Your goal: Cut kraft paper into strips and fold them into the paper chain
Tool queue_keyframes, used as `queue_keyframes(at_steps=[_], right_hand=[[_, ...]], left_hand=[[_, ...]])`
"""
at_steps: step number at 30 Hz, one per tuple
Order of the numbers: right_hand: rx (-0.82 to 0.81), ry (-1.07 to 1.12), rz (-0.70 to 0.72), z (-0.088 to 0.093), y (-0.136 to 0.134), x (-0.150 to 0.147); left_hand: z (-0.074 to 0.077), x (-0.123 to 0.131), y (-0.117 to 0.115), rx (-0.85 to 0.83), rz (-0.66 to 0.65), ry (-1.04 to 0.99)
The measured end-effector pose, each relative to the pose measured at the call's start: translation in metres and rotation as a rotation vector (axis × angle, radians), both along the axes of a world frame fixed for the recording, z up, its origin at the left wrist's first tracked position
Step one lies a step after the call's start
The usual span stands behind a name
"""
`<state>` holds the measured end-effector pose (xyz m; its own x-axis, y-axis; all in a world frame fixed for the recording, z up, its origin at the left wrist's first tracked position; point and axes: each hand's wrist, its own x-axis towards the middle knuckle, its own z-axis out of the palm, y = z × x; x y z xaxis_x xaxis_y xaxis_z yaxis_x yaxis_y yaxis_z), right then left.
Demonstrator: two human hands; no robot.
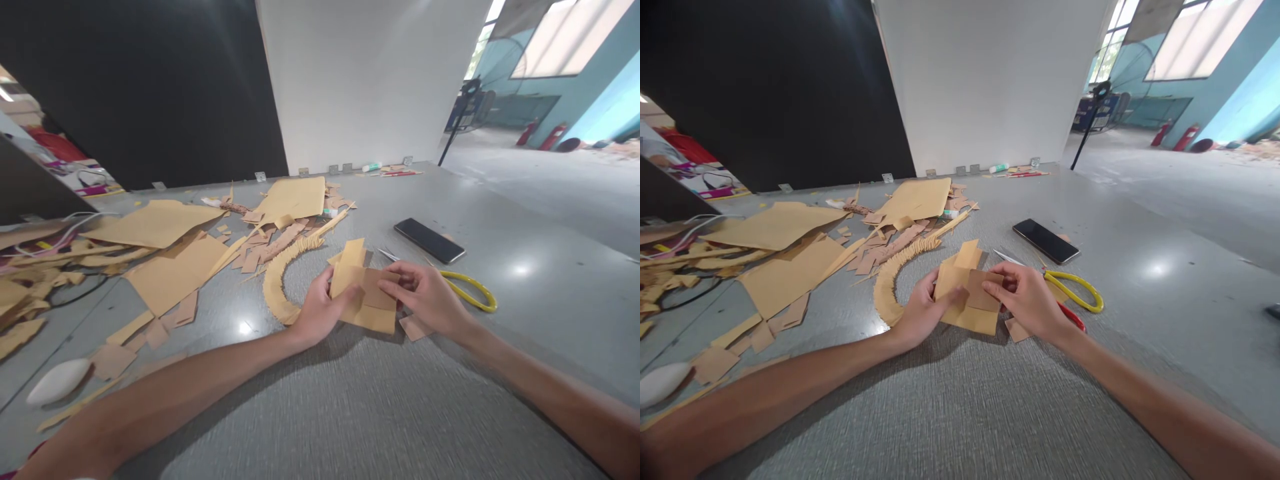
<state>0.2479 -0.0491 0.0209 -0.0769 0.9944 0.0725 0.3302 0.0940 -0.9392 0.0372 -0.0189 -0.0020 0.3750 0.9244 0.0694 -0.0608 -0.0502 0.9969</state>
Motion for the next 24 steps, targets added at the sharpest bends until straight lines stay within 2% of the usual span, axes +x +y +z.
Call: queue_keyframes(at_steps=[6, 8, 12, 14, 20, 24], right_hand=[[0.084, -0.077, -0.052, -0.0014, 0.0012, 0.0008], [0.142, -0.076, -0.156, -0.0009, 0.0016, 0.0014], [0.333, 0.001, -0.456, 0.0036, 0.0026, 0.0041], [0.394, 0.061, -0.527, 0.0059, 0.0032, 0.0058], [0.465, 0.162, -0.593, 0.0053, 0.0025, 0.0067], [0.495, 0.076, -0.509, 0.0054, 0.0004, 0.0023]], left_hand=[[-0.0062, -0.0008, 0.0020, -0.027, -0.012, -0.039], [-0.0077, -0.0004, 0.0029, -0.028, 0.001, -0.040], [-0.0083, 0.0001, 0.0037, -0.008, 0.068, -0.045], [-0.0084, 0.0000, 0.0037, -0.003, 0.077, -0.047], [-0.0080, 0.0002, 0.0037, 0.000, 0.082, -0.041], [-0.0067, 0.0005, 0.0036, 0.007, 0.084, -0.036]])
